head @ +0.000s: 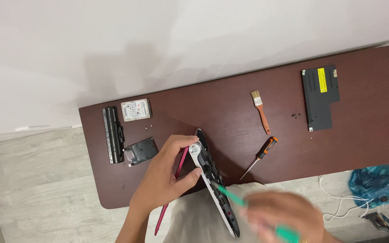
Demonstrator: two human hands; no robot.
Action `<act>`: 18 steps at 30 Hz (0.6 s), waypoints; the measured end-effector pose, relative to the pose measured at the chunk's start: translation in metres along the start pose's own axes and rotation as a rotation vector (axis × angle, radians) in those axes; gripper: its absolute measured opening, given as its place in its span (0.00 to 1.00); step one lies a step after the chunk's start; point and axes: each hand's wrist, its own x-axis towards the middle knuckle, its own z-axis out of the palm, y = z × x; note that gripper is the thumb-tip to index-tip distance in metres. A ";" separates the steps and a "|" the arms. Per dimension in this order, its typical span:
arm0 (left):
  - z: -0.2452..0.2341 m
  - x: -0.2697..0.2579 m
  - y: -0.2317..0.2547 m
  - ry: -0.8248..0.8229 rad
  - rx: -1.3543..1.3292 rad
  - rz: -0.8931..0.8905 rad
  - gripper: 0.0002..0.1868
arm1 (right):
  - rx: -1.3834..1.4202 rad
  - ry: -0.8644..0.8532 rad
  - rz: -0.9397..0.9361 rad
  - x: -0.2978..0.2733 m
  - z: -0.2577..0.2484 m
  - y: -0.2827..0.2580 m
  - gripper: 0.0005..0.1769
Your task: Disassembling a laptop using a screwdriver and prying tool to access internal components
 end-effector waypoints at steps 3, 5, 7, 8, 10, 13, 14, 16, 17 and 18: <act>0.004 0.000 -0.001 0.049 0.000 0.057 0.30 | 0.089 0.225 0.077 0.035 0.004 -0.008 0.10; 0.005 0.001 0.002 0.054 -0.003 0.037 0.30 | 0.057 0.214 0.070 0.041 0.010 -0.005 0.10; 0.005 0.002 0.004 0.059 -0.010 0.015 0.30 | 0.025 0.201 0.066 0.046 0.014 -0.003 0.10; 0.006 0.002 0.004 0.050 -0.003 0.004 0.28 | -0.003 0.198 0.049 0.047 0.016 -0.002 0.10; 0.006 0.002 0.005 0.045 0.000 -0.011 0.27 | -0.031 0.190 0.033 0.049 0.018 0.000 0.09; 0.006 0.002 0.007 0.027 -0.009 -0.008 0.27 | -0.076 0.195 0.015 0.050 0.019 0.001 0.08; 0.006 0.002 0.008 0.033 -0.011 -0.012 0.26 | -0.079 0.190 0.017 0.051 0.019 0.000 0.08; 0.007 0.002 0.010 0.036 -0.015 -0.015 0.26 | -0.084 0.185 0.020 0.053 0.018 -0.003 0.09; 0.008 0.002 0.010 0.047 -0.012 -0.032 0.25 | -0.126 0.158 -0.010 0.055 0.018 -0.005 0.09; 0.009 0.001 0.011 0.058 -0.009 -0.050 0.25 | -0.169 0.130 -0.040 0.057 0.017 -0.008 0.10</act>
